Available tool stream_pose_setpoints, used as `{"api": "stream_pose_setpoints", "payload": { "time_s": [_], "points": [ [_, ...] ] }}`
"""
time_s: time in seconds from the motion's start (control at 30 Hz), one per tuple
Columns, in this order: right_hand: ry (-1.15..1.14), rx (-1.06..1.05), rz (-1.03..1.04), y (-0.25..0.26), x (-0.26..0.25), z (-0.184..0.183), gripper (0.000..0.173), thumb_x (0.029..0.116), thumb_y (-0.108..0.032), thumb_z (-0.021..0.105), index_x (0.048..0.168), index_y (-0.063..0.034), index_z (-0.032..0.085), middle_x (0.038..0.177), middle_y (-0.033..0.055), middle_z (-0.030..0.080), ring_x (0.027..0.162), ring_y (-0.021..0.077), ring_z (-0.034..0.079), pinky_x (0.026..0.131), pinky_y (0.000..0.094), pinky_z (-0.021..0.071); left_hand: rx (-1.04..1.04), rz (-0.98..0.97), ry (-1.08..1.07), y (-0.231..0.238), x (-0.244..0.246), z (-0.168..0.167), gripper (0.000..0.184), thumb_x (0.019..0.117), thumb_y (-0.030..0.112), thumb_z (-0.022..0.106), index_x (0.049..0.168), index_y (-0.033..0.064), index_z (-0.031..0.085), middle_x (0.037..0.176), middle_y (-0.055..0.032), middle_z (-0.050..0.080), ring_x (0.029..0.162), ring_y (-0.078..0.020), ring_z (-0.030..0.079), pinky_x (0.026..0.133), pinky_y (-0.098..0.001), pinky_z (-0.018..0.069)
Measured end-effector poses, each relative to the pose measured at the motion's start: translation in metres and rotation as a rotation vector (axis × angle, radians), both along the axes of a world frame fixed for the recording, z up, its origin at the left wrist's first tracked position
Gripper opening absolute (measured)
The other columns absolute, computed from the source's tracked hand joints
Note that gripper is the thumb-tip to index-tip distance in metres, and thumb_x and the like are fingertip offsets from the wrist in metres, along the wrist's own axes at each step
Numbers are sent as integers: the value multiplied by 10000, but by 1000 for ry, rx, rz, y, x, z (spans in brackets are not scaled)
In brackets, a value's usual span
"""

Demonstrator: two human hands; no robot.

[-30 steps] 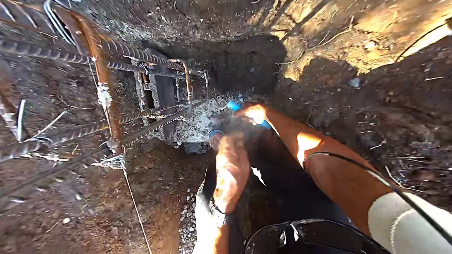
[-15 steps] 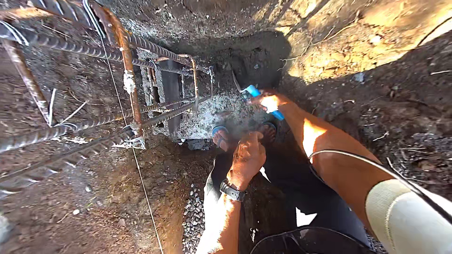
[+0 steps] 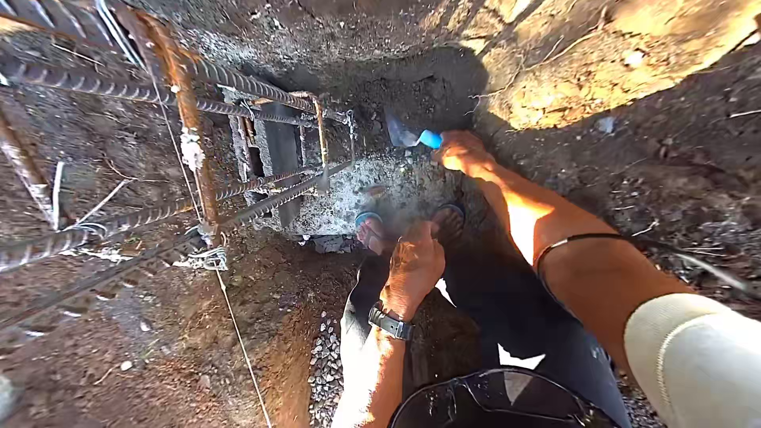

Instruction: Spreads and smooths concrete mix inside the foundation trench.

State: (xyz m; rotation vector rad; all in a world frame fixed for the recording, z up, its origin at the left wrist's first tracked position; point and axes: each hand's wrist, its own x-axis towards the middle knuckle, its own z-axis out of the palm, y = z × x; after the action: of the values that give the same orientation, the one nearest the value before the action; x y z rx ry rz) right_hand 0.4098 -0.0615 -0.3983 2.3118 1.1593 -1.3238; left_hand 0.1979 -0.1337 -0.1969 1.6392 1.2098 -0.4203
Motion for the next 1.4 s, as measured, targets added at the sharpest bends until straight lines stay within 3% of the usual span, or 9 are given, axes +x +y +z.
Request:
{"api": "stream_pose_setpoints", "payload": {
  "time_s": [0.23,0.4,0.6,0.77,0.9,1.07,1.17,1.3,1.4],
  "points": [
    [-118,41,-72,-15,-26,14,428,970,-354,616,1275,-53,619,1180,281,680,1086,501,666,810,723,521,-23,4,-38,1,-1,2,345,1034,224,475,1325,119,627,1244,-91,687,1156,-194,661,1012,-399,538],
    [-125,53,-192,-10,-10,14,471,950,-341,625,1326,-60,594,1214,305,657,1103,526,645,831,747,507,-25,31,-22,7,-6,3,347,1034,228,484,1327,119,635,1218,-104,695,1127,-215,674,995,-424,546],
    [-120,-29,-240,6,-4,2,461,885,-322,697,1210,0,646,1219,301,652,1146,498,628,862,737,496,-81,31,-62,5,-3,8,352,1038,234,484,1341,120,622,1284,-89,674,1165,-191,659,1019,-407,538],
    [-156,98,-241,-12,-16,14,466,964,-349,589,1271,0,609,1218,300,657,1136,498,642,851,730,505,-58,44,-44,8,-8,2,361,1047,274,487,1337,110,627,1270,-108,683,1187,-217,652,1037,-427,523],
    [-166,69,-243,-22,-16,32,463,974,-352,601,1298,-21,592,1216,288,663,1123,484,654,840,710,522,-57,54,-44,12,-3,2,376,1049,290,478,1347,111,621,1250,-118,689,1189,-231,653,1041,-446,520],
    [-146,118,-182,-54,-27,96,487,1001,-375,570,1345,-29,578,1229,288,652,1097,491,659,843,699,534,-89,48,-11,2,-7,6,393,1059,321,480,1366,111,607,1238,-138,696,1162,-265,670,1020,-501,534],
    [-115,38,-158,-44,-17,144,562,985,-440,597,1408,-70,578,1298,244,659,1181,441,648,937,669,518,-86,56,-5,14,-2,10,411,1066,336,472,1391,121,602,1298,-149,676,1217,-286,648,1060,-525,506],
    [-60,-31,-70,-39,5,219,554,922,-505,663,1281,-84,648,1230,201,685,1169,395,653,934,648,523,-150,48,-3,15,-8,11,394,1055,317,491,1367,105,602,1262,-153,688,1192,-288,659,1044,-527,512],
    [41,-12,21,0,53,303,591,880,-510,749,1230,-43,660,1157,232,680,1095,425,651,918,675,506,-203,61,3,12,-7,11,403,1047,331,508,1373,110,592,1247,-155,690,1179,-292,662,1031,-539,515]
  ]
}}
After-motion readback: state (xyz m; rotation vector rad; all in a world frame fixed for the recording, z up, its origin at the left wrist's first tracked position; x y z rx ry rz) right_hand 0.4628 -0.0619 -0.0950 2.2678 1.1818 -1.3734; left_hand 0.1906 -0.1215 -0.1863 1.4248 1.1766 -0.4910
